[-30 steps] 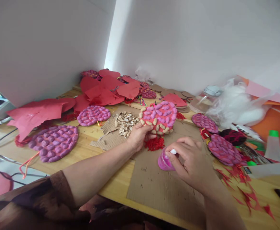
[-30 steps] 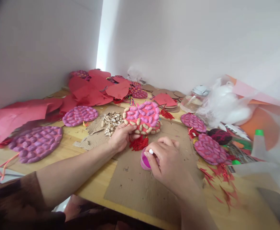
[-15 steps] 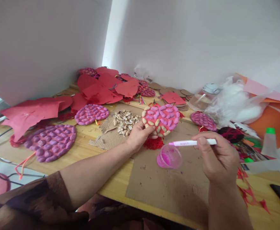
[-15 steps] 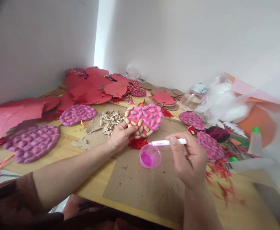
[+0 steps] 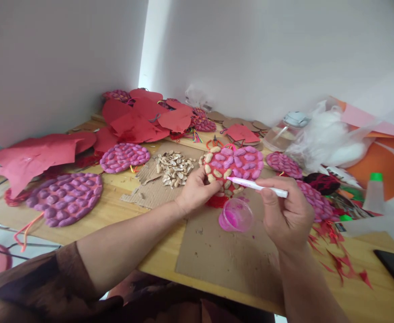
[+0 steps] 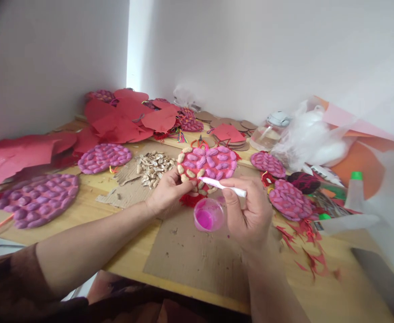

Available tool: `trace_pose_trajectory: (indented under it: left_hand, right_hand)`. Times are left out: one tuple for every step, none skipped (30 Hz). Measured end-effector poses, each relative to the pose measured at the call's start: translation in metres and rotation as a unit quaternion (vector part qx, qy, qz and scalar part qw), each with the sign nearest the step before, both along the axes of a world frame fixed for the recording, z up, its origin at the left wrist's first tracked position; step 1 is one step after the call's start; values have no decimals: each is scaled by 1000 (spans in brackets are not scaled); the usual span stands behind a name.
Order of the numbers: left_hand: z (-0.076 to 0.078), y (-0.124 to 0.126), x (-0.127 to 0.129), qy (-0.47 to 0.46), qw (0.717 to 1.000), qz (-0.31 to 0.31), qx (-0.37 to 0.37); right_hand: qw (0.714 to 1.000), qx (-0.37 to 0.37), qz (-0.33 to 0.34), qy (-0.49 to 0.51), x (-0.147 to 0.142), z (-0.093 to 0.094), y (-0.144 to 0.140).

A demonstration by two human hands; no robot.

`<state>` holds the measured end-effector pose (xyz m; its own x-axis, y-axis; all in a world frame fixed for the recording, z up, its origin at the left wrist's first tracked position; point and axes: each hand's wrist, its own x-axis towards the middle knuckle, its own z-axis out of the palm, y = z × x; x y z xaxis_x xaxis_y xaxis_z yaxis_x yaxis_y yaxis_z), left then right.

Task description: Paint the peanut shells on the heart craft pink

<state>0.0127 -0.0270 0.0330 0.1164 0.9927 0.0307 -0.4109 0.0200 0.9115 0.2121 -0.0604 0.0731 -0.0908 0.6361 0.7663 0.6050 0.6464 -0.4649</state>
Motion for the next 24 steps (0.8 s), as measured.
trace_pose_trajectory:
  left_hand:
    - [1,0,0,0,1000,-4,-1]
    - [1,-1,0,1,1000,-7,1]
    - [1,-1,-1,4,1000,-10,3]
    - [2,-1,-1,8,1000,-11,7]
    - [2,-1,-1,12,1000,-12,12]
    - [2,0,-2,14,1000,-11,17]
    - [2,0,-2,13,1000,-12,21]
    - [2,1,-2,10,1000,-14,25]
    - [2,1,-2,7,999,-18,27]
    - [2,1,-2,2,999,-22,27]
    - [3,2,-2,-3,999,-27,26]
    - [2,2,-2,-7,999,-31,23]
    - [2,1,-2,-12,999,-32,19]
    - [2,1,-2,-17,999,-33,15]
    - [1,1,-1,-22,999,-33,11]
    - [0,1,-1,-29,999,-33,7]
    - [0,1,-1,-37,999,-34,4]
    - [-1,1,0,-46,998,-34,1]
    - [-1,1,0,-55,998,-36,-2]
    - [-2,2,0,-64,997,-38,-5]
    - [-2,2,1,-72,997,-38,-7]
    - [-3,2,1,-80,996,-38,-9]
    - [-3,2,1,-86,996,-37,-11]
    - [-3,2,1,-91,995,-37,-13]
  right_hand:
    - [1000,7,3,-6,-1,0,0]
    - [1000,14,5,-13,-1,1,0]
    - [1000,22,7,-21,-2,1,0]
    - [999,28,8,-29,-3,1,0]
    - [999,33,8,-35,-3,1,0]
    - [999,39,5,-37,-4,1,0]
    - [998,47,1,-35,-4,1,0]
    - [998,57,-3,-32,-4,1,1]
    - [997,65,-7,-27,-3,1,1]
    - [997,71,-9,-23,-3,1,2]
    - [997,74,-7,-19,-2,1,2]
    - [997,74,-5,-18,-2,1,2]
    - [997,69,-3,-17,-1,1,2]
    - [998,65,-2,-19,-1,1,2]
    - [998,63,-2,-23,-1,1,2]
    - [998,63,-2,-27,-1,1,1]
    - [997,65,-3,-32,-1,1,1]
    - [997,68,-3,-36,-1,1,1]
    - [997,72,-3,-39,-2,1,1]
    - [996,75,-4,-42,-2,1,1]
    - [996,77,-6,-45,-3,1,1]
    - [996,80,-8,-48,-3,0,1]
    - [995,82,-10,-51,-3,0,1]
    - [995,84,-11,-55,-3,0,1]
